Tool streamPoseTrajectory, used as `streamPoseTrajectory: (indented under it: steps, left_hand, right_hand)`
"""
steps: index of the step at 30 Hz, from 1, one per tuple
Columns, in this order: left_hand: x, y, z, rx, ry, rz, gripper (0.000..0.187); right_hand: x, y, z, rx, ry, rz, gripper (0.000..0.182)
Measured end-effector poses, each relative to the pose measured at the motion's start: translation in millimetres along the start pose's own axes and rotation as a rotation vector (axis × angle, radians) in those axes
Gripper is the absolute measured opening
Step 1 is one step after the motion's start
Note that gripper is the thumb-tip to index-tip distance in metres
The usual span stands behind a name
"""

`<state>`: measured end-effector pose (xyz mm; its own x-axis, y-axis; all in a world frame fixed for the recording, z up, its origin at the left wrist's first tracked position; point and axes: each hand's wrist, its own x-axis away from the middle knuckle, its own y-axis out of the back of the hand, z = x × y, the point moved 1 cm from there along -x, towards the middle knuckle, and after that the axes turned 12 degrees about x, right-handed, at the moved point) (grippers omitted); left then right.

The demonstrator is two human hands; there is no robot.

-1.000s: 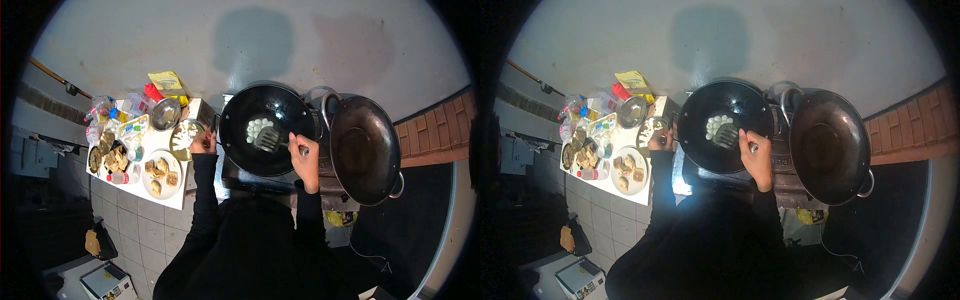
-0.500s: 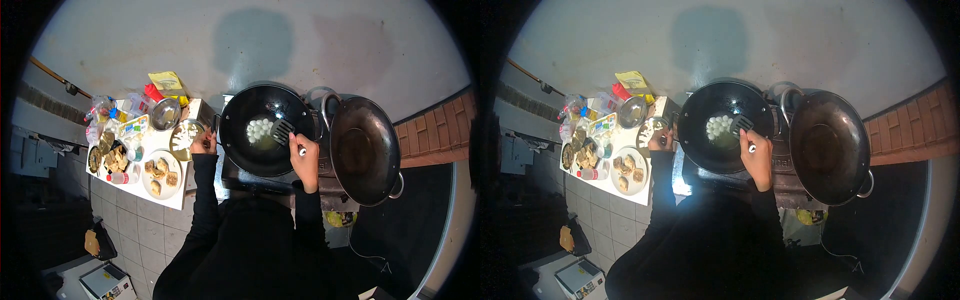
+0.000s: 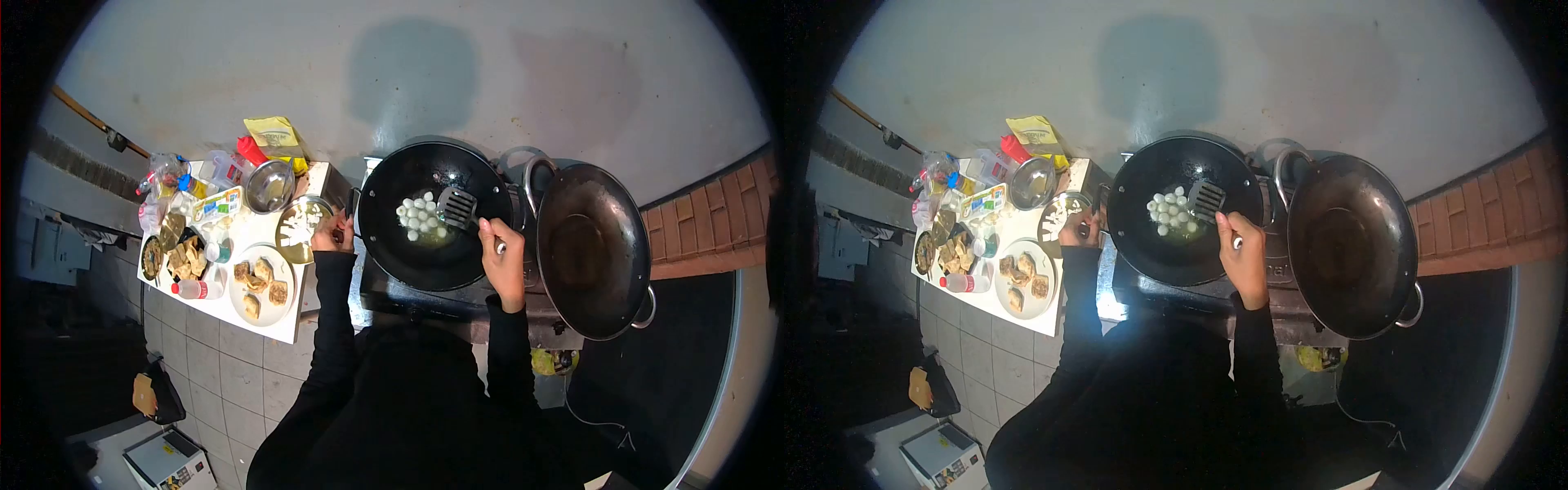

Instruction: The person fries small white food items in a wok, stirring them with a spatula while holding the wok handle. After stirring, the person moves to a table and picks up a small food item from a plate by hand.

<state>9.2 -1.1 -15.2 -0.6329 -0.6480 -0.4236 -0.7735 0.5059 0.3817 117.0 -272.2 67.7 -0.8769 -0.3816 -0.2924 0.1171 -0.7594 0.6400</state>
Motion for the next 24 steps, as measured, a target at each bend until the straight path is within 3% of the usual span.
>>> streamPoseTrajectory:
  steps: [3,5,7,9,11,13,17,19,23,24]
  left_hand:
    - [1,0,-1,0.055,0.022,-0.019,0.023]
    - [2,-1,-3,0.067,0.038,-0.009,0.023]
    - [1,-1,-2,0.073,0.066,-0.001,0.023]
    - [1,1,-2,0.075,0.099,-0.001,0.023]
    - [1,2,-4,0.06,0.048,0.008,0.024]
    - [3,3,-5,0.114,0.076,-0.022,0.025]
    - [3,6,-5,0.055,0.169,0.068,0.026]
    - [-1,6,-7,0.087,0.135,0.079,0.025]
    - [-4,6,-13,0.055,0.135,0.073,0.023]
    - [-5,5,-13,0.051,0.135,0.072,0.023]
  right_hand:
    - [-6,1,-1,0.026,0.002,-0.067,0.027]
    - [-13,0,-2,0.168,0.165,-0.074,0.029]
    - [-18,2,-2,0.128,0.156,0.019,0.03]
    - [-20,4,0,-0.116,-0.01,0.061,0.031]
    - [-27,6,3,-0.082,0.048,-0.03,0.032]
    - [-33,7,2,0.141,0.097,-0.022,0.031]
    - [-32,-4,1,-0.049,0.081,0.121,0.032]
    - [-38,5,3,-0.074,-0.004,0.045,0.033]
    - [-39,-12,-8,0.016,0.175,0.101,0.034]
    - [-37,-11,2,-0.104,0.086,0.146,0.033]
